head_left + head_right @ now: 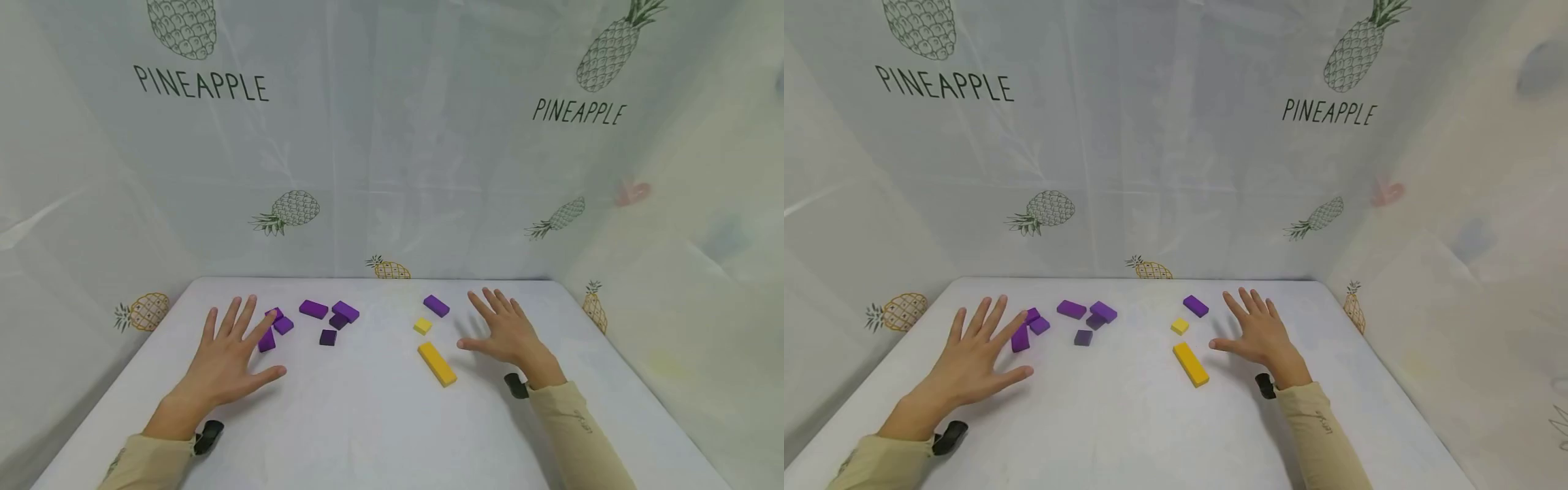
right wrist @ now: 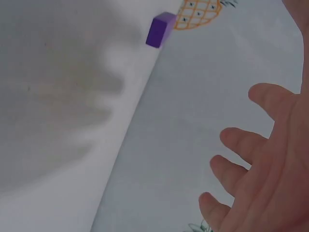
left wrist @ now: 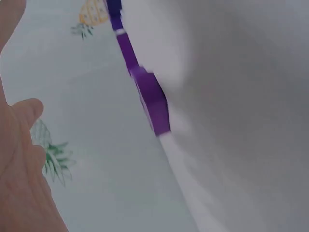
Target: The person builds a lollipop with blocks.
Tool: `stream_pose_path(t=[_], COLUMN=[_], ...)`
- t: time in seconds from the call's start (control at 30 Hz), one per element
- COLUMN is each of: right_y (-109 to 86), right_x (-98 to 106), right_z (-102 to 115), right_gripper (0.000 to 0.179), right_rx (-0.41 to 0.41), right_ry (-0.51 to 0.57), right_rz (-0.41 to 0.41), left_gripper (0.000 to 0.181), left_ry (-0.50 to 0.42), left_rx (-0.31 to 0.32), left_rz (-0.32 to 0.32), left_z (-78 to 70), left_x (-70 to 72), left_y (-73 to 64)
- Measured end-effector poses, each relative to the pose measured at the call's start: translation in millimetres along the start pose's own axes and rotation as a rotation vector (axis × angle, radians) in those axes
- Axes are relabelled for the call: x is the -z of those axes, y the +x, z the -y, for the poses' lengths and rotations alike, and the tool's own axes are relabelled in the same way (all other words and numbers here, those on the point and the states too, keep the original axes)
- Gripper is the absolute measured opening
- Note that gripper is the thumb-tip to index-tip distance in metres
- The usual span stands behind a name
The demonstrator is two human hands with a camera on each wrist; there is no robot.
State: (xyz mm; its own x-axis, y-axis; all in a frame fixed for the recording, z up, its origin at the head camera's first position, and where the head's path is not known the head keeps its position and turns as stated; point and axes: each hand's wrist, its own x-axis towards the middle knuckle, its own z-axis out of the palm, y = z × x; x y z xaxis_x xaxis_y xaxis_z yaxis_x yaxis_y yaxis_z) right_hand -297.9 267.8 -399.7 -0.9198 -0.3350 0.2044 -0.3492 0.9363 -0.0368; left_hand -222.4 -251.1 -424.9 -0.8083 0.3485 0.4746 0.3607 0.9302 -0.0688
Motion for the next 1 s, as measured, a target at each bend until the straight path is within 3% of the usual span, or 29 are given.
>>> stream_pose_path(t=[0.2, 0.4, 0.57, 0.67, 0.87, 1.0], right_y=[-3.1, -7.9, -9.5, -10.5, -12.2, -13.4], right_x=[-3.5, -11.1, -16.8, -18.6, -18.6, -17.8], right_z=[11.3, 23.8, 32.0, 35.8, 41.2, 44.2], right_gripper=[0.107, 0.103, 0.099, 0.098, 0.094, 0.094], right_rx=[0.023, 0.038, 0.071, 0.089, 0.097, 0.094], right_ry=[0.112, 0.193, 0.23, 0.247, 0.257, 0.261], right_rz=[0.035, 0.083, 0.121, 0.145, 0.182, 0.206], left_gripper=[0.097, 0.094, 0.094, 0.094, 0.087, 0.084], left_ry=[-0.067, -0.19, -0.27, -0.324, -0.417, -0.471], left_rx=[-0.025, -0.065, -0.08, -0.096, -0.168, -0.154], left_rz=[0.039, 0.09, 0.164, 0.196, 0.199, 0.259], left_z=[-20.5, -48.4, -70.2, -79.7, -93.2, -101.2], left_x=[-7.6, -14.8, -25.3, -33.2, -49.6, -57.0], left_y=[13.2, 32.1, 50.8, 61.8, 84.4, 98.4])
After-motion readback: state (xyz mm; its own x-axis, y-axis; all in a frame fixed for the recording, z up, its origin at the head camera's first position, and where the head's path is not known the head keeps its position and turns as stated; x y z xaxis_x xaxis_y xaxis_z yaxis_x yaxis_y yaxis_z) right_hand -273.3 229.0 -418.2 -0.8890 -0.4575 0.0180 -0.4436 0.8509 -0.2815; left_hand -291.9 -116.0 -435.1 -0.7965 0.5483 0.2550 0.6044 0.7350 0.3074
